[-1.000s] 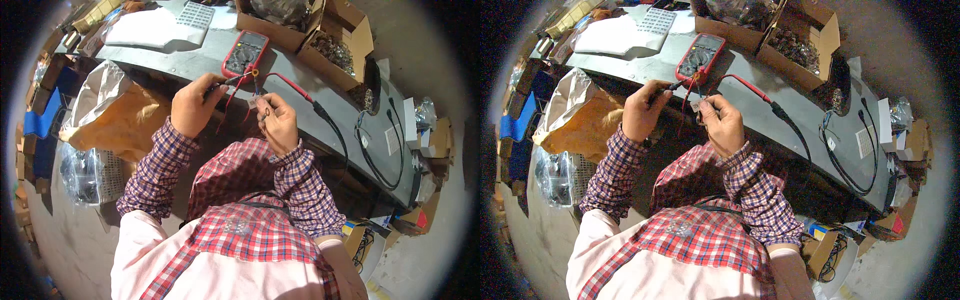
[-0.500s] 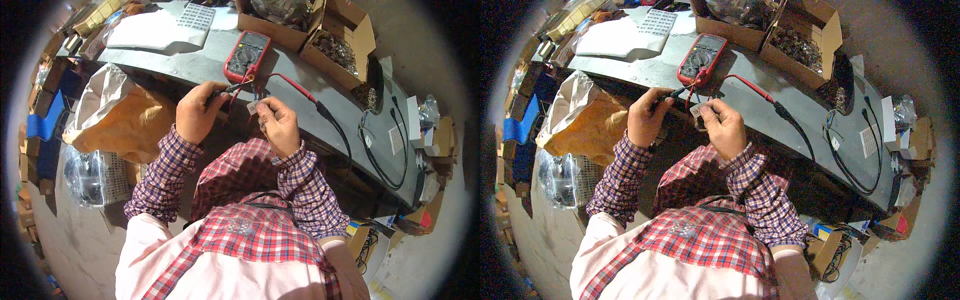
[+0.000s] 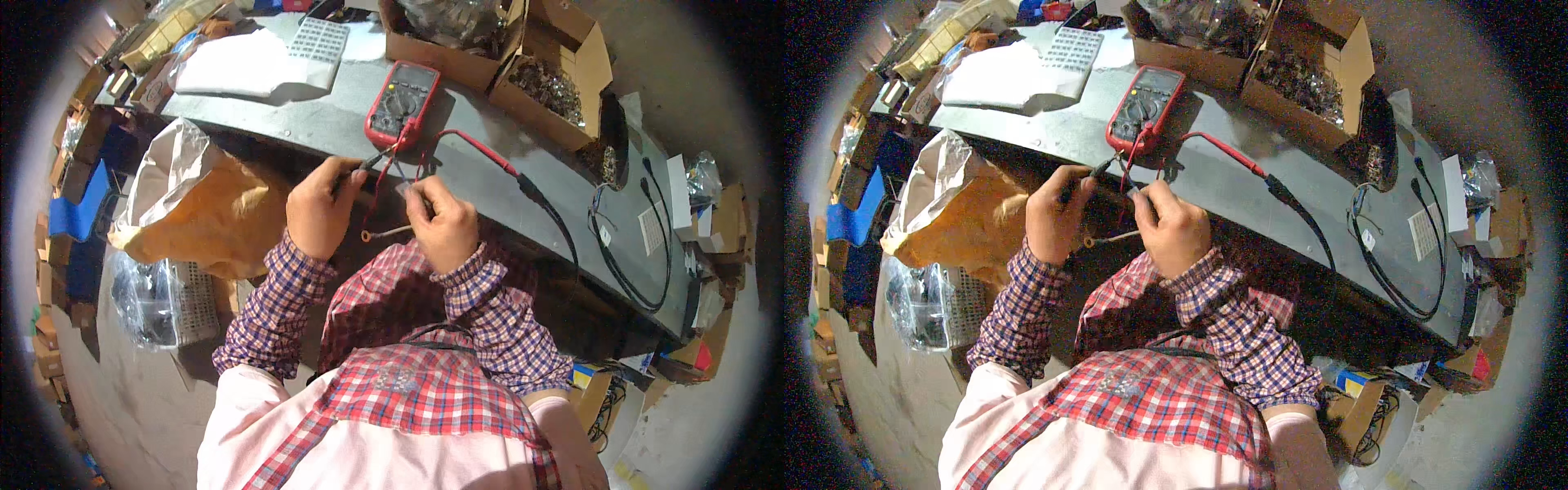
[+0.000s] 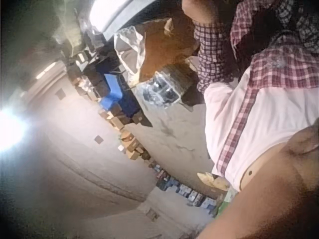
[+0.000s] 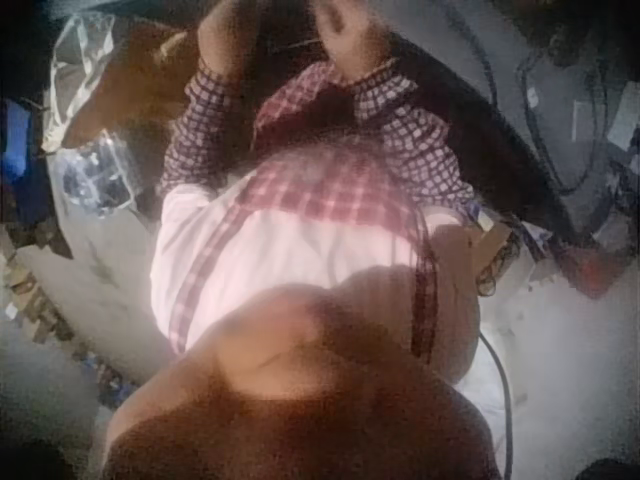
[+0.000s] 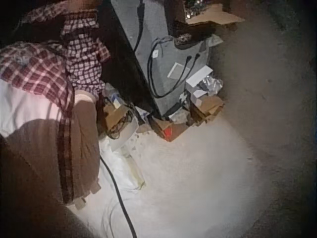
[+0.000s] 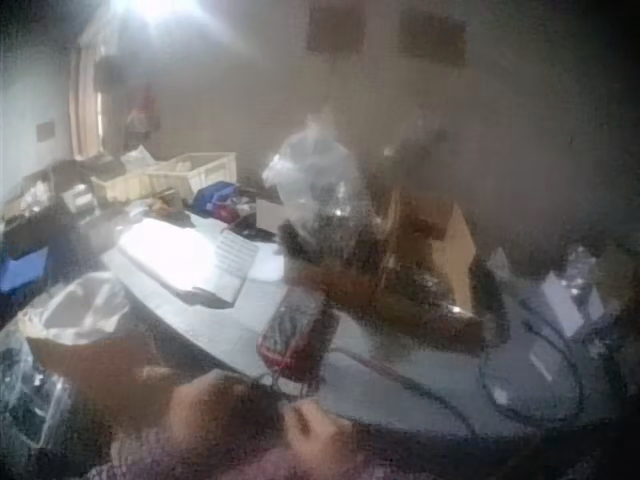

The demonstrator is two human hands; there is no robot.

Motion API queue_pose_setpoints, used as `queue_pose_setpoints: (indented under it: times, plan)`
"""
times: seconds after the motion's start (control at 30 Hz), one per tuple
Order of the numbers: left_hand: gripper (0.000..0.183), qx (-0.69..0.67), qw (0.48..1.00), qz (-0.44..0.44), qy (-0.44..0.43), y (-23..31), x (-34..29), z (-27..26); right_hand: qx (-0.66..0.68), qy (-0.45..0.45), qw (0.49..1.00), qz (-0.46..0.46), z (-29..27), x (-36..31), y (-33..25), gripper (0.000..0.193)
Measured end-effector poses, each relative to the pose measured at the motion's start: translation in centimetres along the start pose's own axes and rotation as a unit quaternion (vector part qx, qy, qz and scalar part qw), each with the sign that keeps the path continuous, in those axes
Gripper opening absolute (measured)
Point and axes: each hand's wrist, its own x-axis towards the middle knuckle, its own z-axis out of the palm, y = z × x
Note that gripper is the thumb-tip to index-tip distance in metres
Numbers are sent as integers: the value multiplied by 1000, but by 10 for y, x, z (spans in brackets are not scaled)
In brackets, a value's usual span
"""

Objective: The person repeatedly tests small electronic components using a multimeter. They pick up components, connect multimeter probes, and place the components back on the table. The person also handles wires and a small white paper or label during the process.

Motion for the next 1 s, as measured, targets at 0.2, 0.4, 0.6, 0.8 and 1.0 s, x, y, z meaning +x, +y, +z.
queue_pose_setpoints:
  times: [0.2, 0.4, 0.6, 0.8, 1.0]
  plan:
    - [13, -34, 999, -6, 16, -5, -2, 2, 22, -17, 999, 19, -1, 2, -1, 13]
    - [12, -36, 999, -30, 9, -3, -3, 3, 22, -20, 999, 15, 1, 1, 3, 13]
    - [14, -15, 999, -33, -3, -2, -3, 0, 30, -9, 999, 9, 6, -1, 8, 16]
    - [13, -9, 999, -32, -1, -4, -1, 5, 45, -7, 999, 8, 6, 2, 13, 16]
    - [13, -16, 998, -59, -17, -1, 1, 10, 42, -12, 999, 12, 9, 1, 22, 16]
